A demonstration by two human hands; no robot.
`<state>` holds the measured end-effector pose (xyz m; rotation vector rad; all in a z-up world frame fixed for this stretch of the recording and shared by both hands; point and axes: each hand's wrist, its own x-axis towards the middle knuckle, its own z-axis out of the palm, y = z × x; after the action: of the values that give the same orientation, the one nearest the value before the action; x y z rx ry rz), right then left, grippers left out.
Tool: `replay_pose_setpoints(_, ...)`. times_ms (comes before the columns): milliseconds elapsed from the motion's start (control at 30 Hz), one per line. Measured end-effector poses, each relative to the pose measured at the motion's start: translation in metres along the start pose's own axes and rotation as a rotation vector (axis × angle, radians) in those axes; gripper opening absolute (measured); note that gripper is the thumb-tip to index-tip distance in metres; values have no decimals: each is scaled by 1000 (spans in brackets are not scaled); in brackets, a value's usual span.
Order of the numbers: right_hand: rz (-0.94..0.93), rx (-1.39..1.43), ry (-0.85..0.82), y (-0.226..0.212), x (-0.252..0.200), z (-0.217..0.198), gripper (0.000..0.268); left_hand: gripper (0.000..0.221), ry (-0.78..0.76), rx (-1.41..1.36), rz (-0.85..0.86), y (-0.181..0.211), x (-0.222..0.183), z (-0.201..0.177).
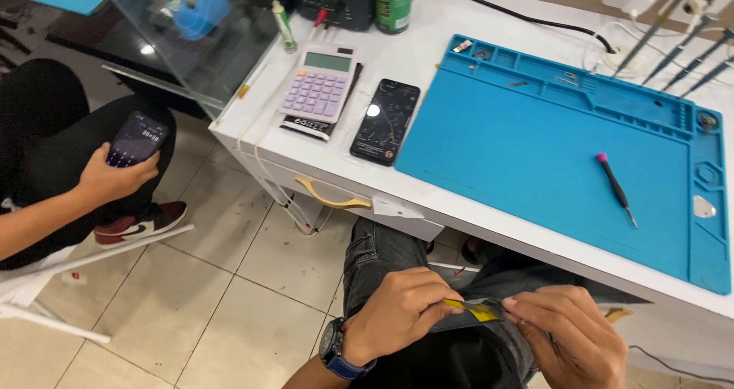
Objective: Preparing a new mobile phone component by removing it from its anti-static packaging and inspecting it at a repair station.
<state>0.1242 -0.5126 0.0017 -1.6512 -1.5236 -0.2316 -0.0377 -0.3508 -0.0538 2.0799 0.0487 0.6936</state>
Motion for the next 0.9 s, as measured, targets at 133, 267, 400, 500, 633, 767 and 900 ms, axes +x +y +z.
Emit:
replay_pose_setpoints(133,-84,-30,-128,3,8,2,9,14,-22,38,19,-6,-7,-1)
replay_pose_setpoints(267,-58,-14,-71,-7,11,11,5,19,15,-1,2,-4,-12,-4)
replay_pose_setpoints(400,-16,-14,-29,-12,12,16,6,16,48,-68,3,-2,-14,-7)
replay_pose_setpoints(500,-70,-32,-93,-7,12,17,5,16,50,-67,10,-5,-15,-7)
replay_pose_setpoints(633,15,-110,-143,-13,10,19,16,20,37,-67,-21,-3,-16,-7)
replay_pose_setpoints(767,113,-76,-116,-11,4,23,25,21,52,-91,-14,-8,-18,-7)
replay_pose_setpoints(900,121,-50,-8,-8,-1,25,15,24,64,-98,-10,-8,-20,-7)
